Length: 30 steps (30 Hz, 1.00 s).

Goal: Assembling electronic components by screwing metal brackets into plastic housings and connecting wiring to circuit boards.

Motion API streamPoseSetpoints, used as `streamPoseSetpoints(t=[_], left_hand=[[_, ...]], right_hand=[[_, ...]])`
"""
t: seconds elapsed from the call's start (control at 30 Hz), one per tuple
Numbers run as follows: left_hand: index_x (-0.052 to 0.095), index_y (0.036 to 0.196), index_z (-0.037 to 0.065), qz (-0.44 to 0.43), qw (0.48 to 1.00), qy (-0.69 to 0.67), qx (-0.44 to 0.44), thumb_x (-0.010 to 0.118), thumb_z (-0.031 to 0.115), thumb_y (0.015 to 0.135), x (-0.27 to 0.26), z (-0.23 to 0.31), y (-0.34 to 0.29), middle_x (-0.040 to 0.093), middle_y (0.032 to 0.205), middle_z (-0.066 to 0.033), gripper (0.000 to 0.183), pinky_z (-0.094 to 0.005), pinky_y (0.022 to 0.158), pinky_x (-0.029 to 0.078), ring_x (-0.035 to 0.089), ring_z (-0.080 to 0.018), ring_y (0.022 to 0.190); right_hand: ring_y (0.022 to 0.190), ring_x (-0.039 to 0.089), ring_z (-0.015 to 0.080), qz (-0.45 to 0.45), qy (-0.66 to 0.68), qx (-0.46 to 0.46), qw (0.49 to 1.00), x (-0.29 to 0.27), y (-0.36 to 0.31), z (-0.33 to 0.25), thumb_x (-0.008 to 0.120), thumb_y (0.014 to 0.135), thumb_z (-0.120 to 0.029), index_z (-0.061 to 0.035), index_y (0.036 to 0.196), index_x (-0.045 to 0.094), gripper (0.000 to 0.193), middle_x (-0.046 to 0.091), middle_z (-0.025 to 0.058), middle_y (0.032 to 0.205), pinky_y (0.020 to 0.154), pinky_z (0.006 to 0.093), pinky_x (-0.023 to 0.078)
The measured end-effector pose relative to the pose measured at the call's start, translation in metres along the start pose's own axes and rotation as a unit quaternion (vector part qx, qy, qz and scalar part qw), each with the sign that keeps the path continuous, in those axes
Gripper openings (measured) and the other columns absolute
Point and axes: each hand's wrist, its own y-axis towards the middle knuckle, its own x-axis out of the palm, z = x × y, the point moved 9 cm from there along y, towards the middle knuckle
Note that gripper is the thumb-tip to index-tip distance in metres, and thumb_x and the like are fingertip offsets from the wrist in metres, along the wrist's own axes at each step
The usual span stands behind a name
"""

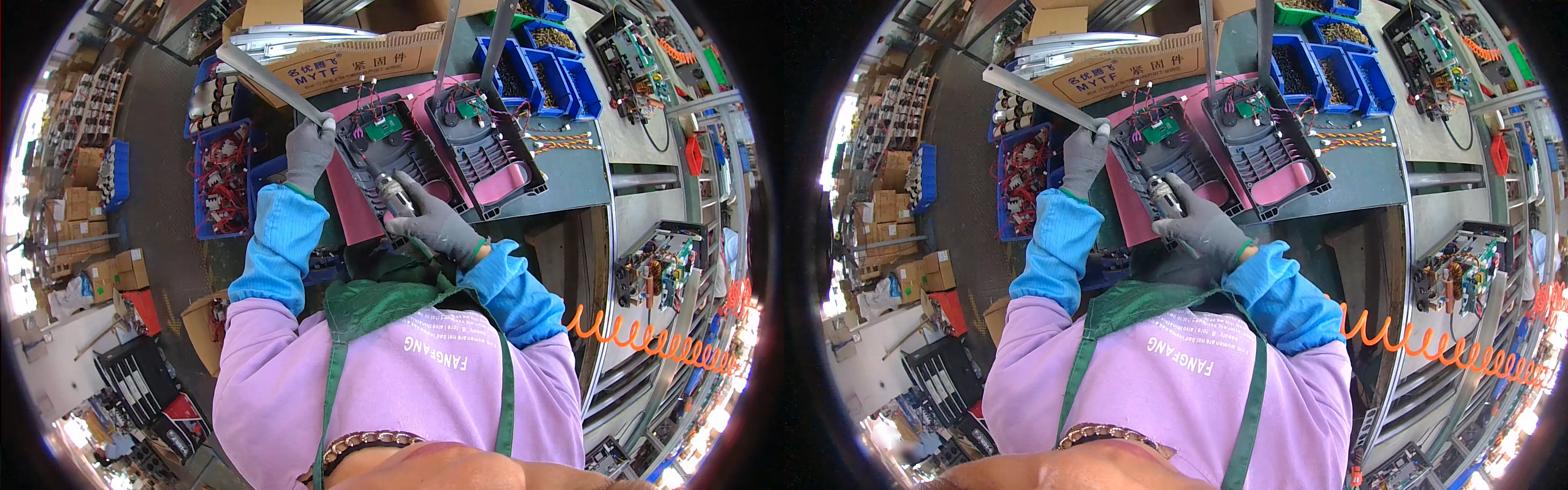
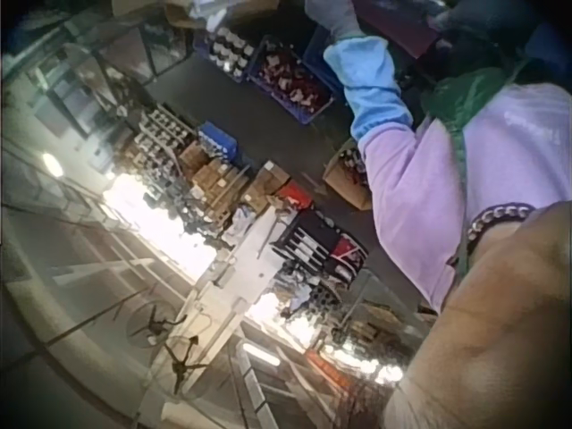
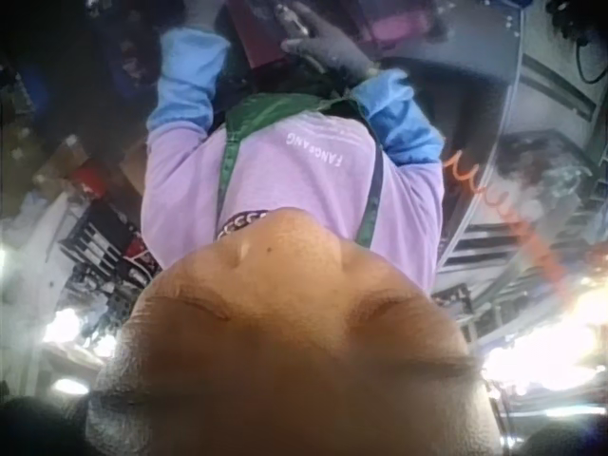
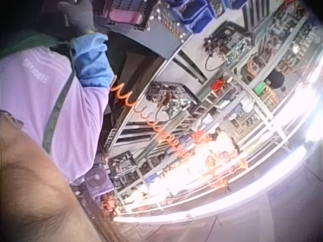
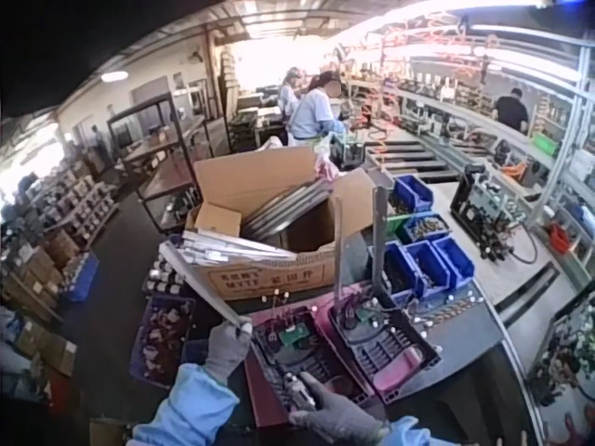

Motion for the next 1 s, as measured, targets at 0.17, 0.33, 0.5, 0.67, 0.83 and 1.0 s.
streamPoseSetpoints(t=[0.17,0.33,0.5,0.67,0.83,1.0], left_hand=[[0.067,0.099,0.007,0.0,0.999,-0.047,0.009,0.057,0.031,0.093,0.0,0.001,0.001,0.068,0.083,-0.0171,0.027,-0.0395,0.07,0.052,0.067,-0.0349,0.081],[0.066,0.101,0.007,0.007,0.998,-0.049,0.035,0.056,0.031,0.094,-0.002,0.004,0.004,0.068,0.084,-0.0176,0.028,-0.0393,0.07,0.052,0.067,-0.0348,0.082],[0.066,0.103,0.007,0.005,0.995,-0.091,0.044,0.054,0.031,0.096,-0.003,0.011,0.004,0.067,0.081,-0.0163,0.028,-0.0372,0.068,0.052,0.068,-0.0322,0.077],[0.065,0.104,0.008,0.013,0.995,-0.078,0.055,0.053,0.03,0.097,-0.002,0.012,0.006,0.066,0.079,-0.016,0.027,-0.0377,0.065,0.052,0.067,-0.0317,0.074],[0.065,0.105,0.008,0.007,0.996,-0.076,0.055,0.052,0.03,0.097,0.001,0.015,0.008,0.065,0.078,-0.0164,0.026,-0.0381,0.065,0.051,0.067,-0.0322,0.074],[0.065,0.104,0.007,-0.006,0.998,-0.052,0.037,0.051,0.025,0.099,0.0,0.013,0.007,0.07,0.089,-0.0101,0.024,-0.0324,0.074,0.052,0.068,-0.0214,0.08]], right_hand=[[0.128,0.044,0.0214,-0.006,-0.034,0.052,0.998,0.004,0.009,0.002,0.077,0.079,-0.02,-0.0035,0.152,0.016,0.096,0.042,0.0177,0.144,0.106,0.0306,0.034],[0.129,0.043,0.0211,-0.006,-0.049,0.04,0.998,0.006,0.012,0.007,0.077,0.08,-0.02,-0.0035,0.152,0.016,0.096,0.042,0.0177,0.144,0.107,0.0308,0.033],[0.129,0.044,0.0206,-0.007,-0.03,0.054,0.998,0.008,0.008,0.002,0.076,0.08,-0.018,-0.0045,0.152,0.017,0.094,0.042,0.017,0.144,0.107,0.0309,0.034],[0.127,0.045,0.0199,0.002,-0.034,0.049,0.998,0.008,0.013,0.009,0.077,0.079,-0.018,-0.0049,0.152,0.017,0.096,0.043,0.0157,0.144,0.106,0.0305,0.035],[0.129,0.044,0.0196,0.008,-0.036,0.052,0.998,0.005,0.01,0.008,0.077,0.079,-0.017,-0.0049,0.152,0.017,0.096,0.042,0.0159,0.144,0.107,0.0306,0.034],[0.129,0.044,0.0197,0.014,-0.051,0.058,0.997,0.006,0.008,0.005,0.077,0.079,-0.017,-0.0057,0.152,0.017,0.095,0.043,0.0158,0.144,0.107,0.0303,0.033]])
